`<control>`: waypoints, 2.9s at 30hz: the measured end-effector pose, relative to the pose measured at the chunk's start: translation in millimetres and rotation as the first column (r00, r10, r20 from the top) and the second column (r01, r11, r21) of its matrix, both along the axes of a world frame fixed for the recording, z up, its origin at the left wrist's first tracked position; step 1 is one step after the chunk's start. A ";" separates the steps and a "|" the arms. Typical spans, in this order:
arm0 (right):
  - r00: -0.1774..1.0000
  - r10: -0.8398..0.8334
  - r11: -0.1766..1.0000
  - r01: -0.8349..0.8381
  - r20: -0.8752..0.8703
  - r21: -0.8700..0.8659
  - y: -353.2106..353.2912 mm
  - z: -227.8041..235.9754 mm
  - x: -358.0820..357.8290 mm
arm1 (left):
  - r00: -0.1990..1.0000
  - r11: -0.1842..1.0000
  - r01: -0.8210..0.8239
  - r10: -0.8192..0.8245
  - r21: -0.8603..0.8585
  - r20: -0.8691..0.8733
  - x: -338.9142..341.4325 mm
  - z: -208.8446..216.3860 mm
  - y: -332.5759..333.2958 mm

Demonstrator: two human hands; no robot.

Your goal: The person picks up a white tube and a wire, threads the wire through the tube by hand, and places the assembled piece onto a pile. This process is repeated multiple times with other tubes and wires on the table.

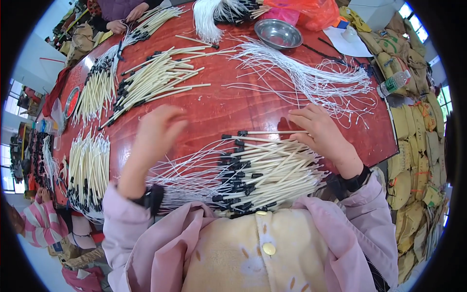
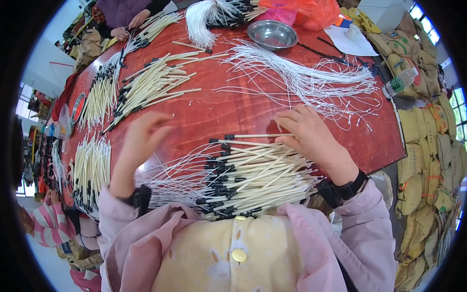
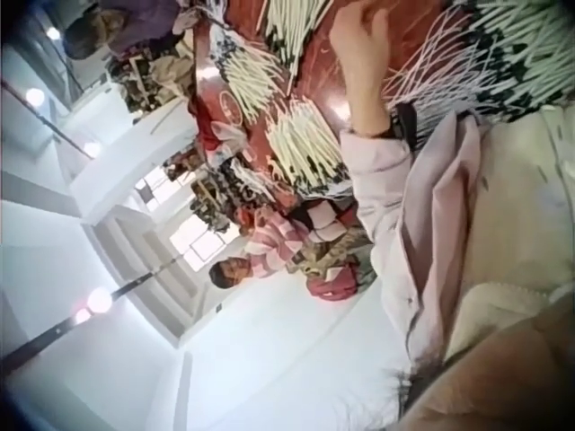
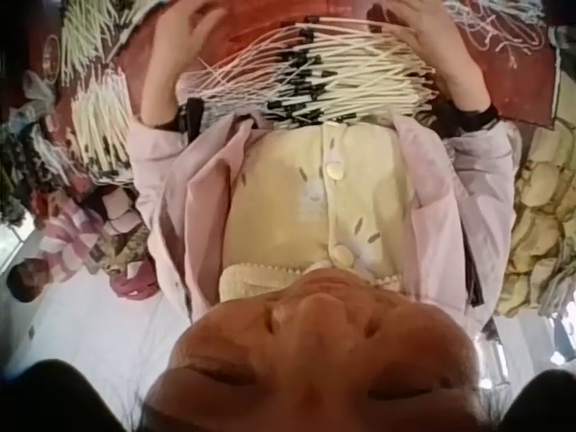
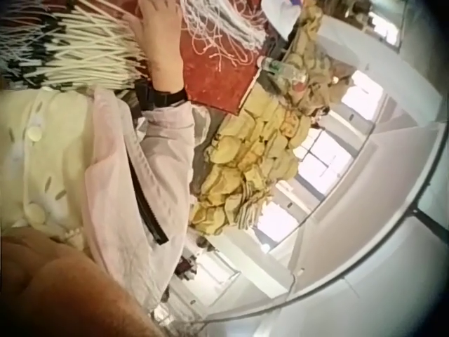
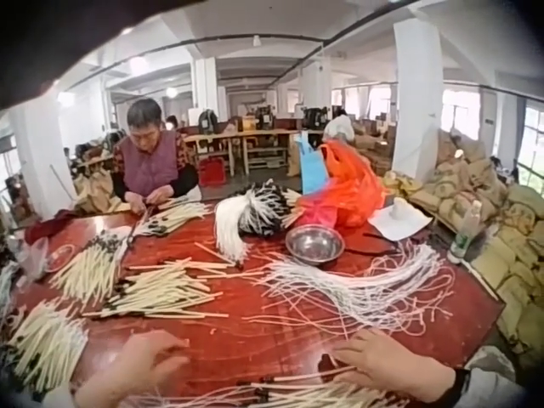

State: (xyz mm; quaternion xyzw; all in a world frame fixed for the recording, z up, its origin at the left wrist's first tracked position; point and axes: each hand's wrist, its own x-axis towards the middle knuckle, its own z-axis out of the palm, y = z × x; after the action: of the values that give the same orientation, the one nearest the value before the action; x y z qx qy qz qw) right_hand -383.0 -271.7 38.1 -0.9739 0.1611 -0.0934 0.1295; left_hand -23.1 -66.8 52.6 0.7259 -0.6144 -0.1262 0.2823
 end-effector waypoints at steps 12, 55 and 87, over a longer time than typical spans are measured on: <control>0.961 -0.270 0.948 0.277 0.061 -0.158 -98.0 -56.1 -27.1 | 0.963 0.985 0.169 -0.171 0.027 0.208 -70.0 -80.9 -171.2; 0.991 -0.124 0.992 0.123 -0.045 -0.014 -47.0 -62.2 4.2 | 0.995 0.994 0.098 -0.097 -0.046 0.034 -44.0 -128.2 -101.5; 0.992 -0.123 0.988 0.126 0.039 -0.088 -34.4 -53.2 14.8 | 0.969 0.928 -0.247 0.244 0.281 0.045 -13.5 -96.3 -66.3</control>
State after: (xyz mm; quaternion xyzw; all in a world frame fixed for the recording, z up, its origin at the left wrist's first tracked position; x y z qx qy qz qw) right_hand -368.2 -306.0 -15.1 -0.9651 0.2151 -0.1246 0.0819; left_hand -36.6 -133.1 -43.7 0.8305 -0.4957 -0.1733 0.1859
